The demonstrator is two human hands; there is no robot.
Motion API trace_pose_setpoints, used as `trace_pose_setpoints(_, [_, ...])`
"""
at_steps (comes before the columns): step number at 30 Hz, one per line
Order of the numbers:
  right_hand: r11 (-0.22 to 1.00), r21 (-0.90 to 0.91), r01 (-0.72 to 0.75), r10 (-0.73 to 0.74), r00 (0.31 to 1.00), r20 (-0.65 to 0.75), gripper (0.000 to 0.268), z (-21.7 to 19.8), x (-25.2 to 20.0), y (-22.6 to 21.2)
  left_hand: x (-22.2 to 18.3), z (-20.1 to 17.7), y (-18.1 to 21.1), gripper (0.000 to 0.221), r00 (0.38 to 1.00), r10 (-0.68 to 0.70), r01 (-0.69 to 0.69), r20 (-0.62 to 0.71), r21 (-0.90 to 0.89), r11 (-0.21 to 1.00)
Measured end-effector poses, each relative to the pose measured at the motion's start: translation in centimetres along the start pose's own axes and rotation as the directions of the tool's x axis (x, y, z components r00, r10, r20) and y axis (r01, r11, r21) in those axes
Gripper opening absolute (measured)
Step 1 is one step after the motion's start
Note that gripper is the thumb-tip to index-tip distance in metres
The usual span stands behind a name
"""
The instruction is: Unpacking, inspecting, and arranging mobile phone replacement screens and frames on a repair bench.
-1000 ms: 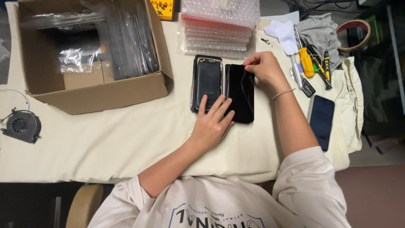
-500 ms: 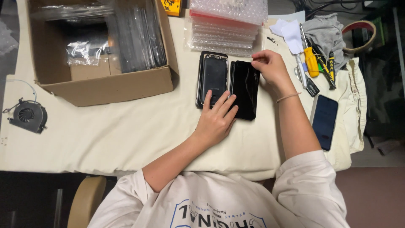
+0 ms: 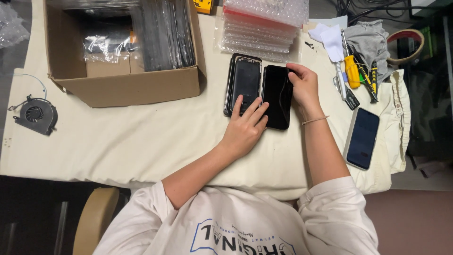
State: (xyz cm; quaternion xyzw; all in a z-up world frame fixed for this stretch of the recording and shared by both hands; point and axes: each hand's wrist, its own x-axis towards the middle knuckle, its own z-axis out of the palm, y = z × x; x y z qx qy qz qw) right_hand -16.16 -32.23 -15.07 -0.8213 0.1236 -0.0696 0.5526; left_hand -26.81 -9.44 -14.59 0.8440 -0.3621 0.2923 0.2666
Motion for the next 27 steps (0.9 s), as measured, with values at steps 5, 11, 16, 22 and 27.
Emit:
trace_pose_setpoints(5, [0.989, 0.145, 0.03, -0.027, 0.999, -0.018, 0.031, -0.2, -0.1, 1.1, 0.5, -1.4, -0.7, 0.048, 0.997, -0.072, 0.075, 0.033, -0.094, 0.993])
trace_pose_setpoints(11, [0.831, 0.549, 0.095, -0.065, 0.995, -0.074, 0.041, 0.9, -2.8, 4.9, 1.9, -2.4, -6.5, 0.068, 0.783, -0.594, 0.526, 0.182, -0.704, 0.477])
trace_pose_setpoints(16, [0.75, 0.651, 0.114, -0.1, 0.993, -0.059, 0.04, 1.5, -3.4, 4.4, 1.2, -0.1, -8.3, 0.062, 0.685, -0.675, 0.525, 0.274, -0.828, 0.197])
trace_pose_setpoints(22, [0.757, 0.638, 0.137, -0.111, 0.991, -0.08, 0.04, 1.6, -3.3, 4.4, 0.6, 0.8, -8.8, 0.058, 0.694, -0.682, 0.478, 0.231, -0.856, 0.197])
trace_pose_setpoints(27, [0.752, 0.643, 0.144, -0.113, 0.99, -0.09, 0.039, 1.9, -2.7, 5.0, 0.4, 1.0, -9.2, 0.054, 0.713, -0.665, 0.45, 0.224, -0.873, 0.188])
